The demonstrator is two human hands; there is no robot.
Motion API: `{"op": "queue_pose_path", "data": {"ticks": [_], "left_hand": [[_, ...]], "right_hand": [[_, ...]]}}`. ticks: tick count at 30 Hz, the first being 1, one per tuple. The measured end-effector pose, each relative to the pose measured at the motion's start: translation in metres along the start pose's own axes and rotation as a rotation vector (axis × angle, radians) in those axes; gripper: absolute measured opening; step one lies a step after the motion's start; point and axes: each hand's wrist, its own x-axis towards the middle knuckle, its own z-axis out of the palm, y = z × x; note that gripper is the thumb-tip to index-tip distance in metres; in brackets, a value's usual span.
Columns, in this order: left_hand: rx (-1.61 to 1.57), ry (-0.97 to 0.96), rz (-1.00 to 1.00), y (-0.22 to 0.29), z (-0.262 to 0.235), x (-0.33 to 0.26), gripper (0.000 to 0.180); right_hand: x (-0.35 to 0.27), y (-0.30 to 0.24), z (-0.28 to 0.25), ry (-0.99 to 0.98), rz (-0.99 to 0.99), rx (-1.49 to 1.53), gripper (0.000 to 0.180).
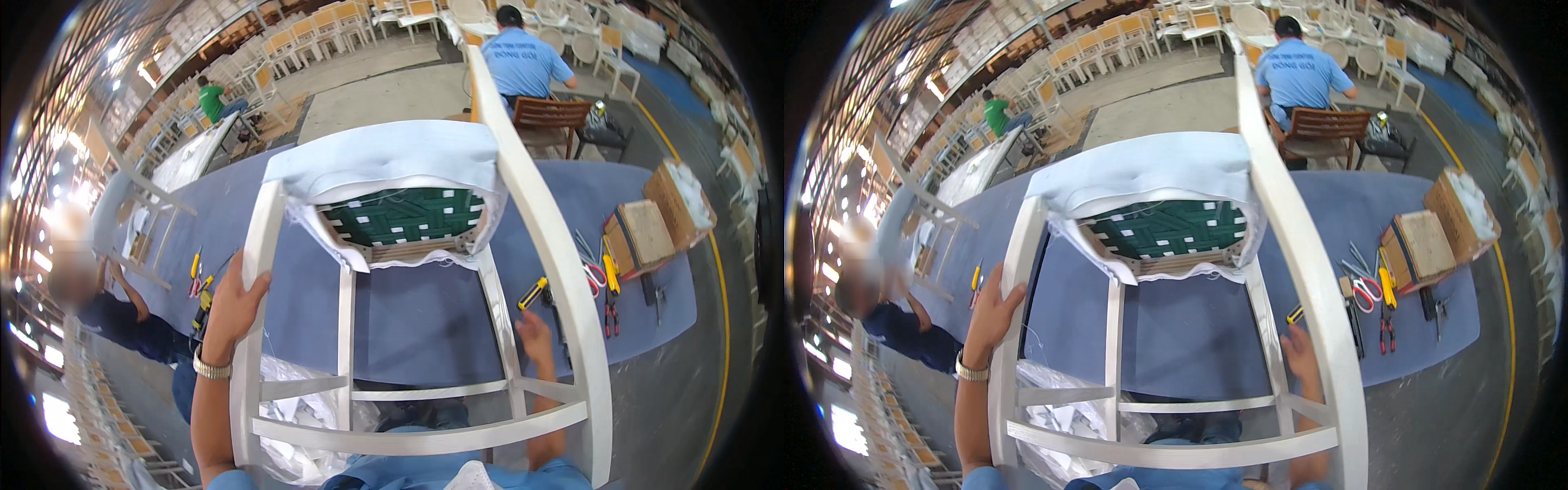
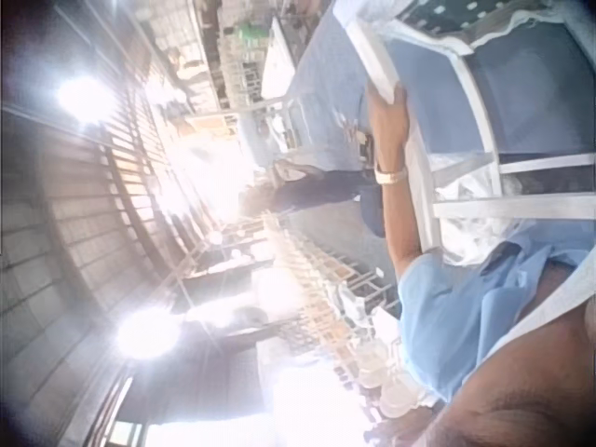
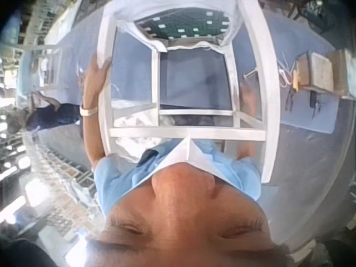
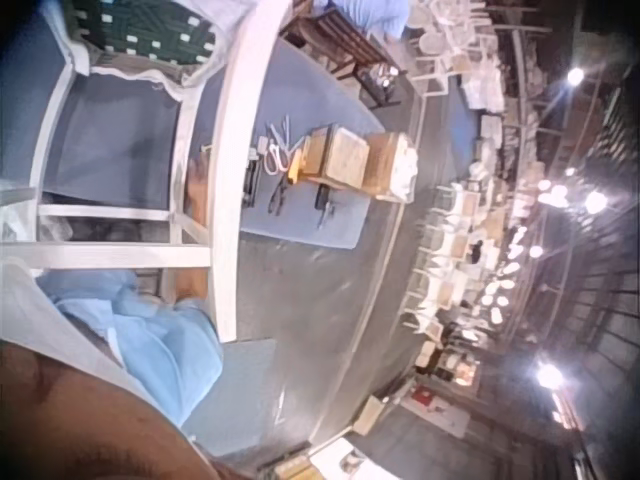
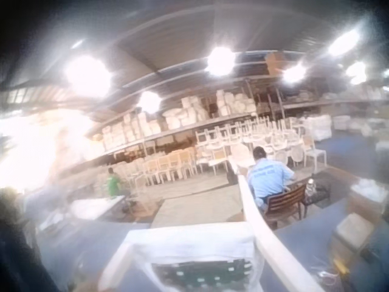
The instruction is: The person staples and smooths white fabric over a chair seat frame using a staple gun and a yellow utility knife. They repeatedly reposition the chair, trim excess fabric, and press the material into place while working at a table in a workshop.
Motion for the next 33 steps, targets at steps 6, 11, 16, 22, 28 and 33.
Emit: {"op": "queue_pose_path", "data": {"ticks": [6, 11, 16, 22, 28, 33], "left_hand": [[-0.072, -0.021, -0.093, 0.001, 0.005, -0.017, 0.050], [0.185, -0.087, -0.055, 0.023, 0.001, -0.016, 0.058], [0.516, -0.024, 0.361, 0.031, -0.021, 0.059, 0.067], [0.488, -0.068, 0.648, 0.094, 0.028, 0.185, 0.074], [0.398, -0.162, 0.620, 0.115, 0.094, 0.217, 0.090], [0.427, -0.122, 0.626, 0.103, 0.093, 0.210, 0.095]], "right_hand": [[0.087, -0.023, -0.017, 0.126, -0.029, -0.446, 0.042], [0.089, -0.020, -0.031, 0.145, 0.007, -0.425, 0.042], [0.056, -0.023, -0.035, 0.210, -0.011, -0.281, 0.043], [-0.078, 0.008, -0.087, 0.447, 0.121, 0.044, 0.044], [-0.287, -0.014, -0.130, 0.209, 0.521, 0.662, 0.050], [-0.318, -0.071, -0.109, -0.275, 0.616, 0.070, 0.053]]}}
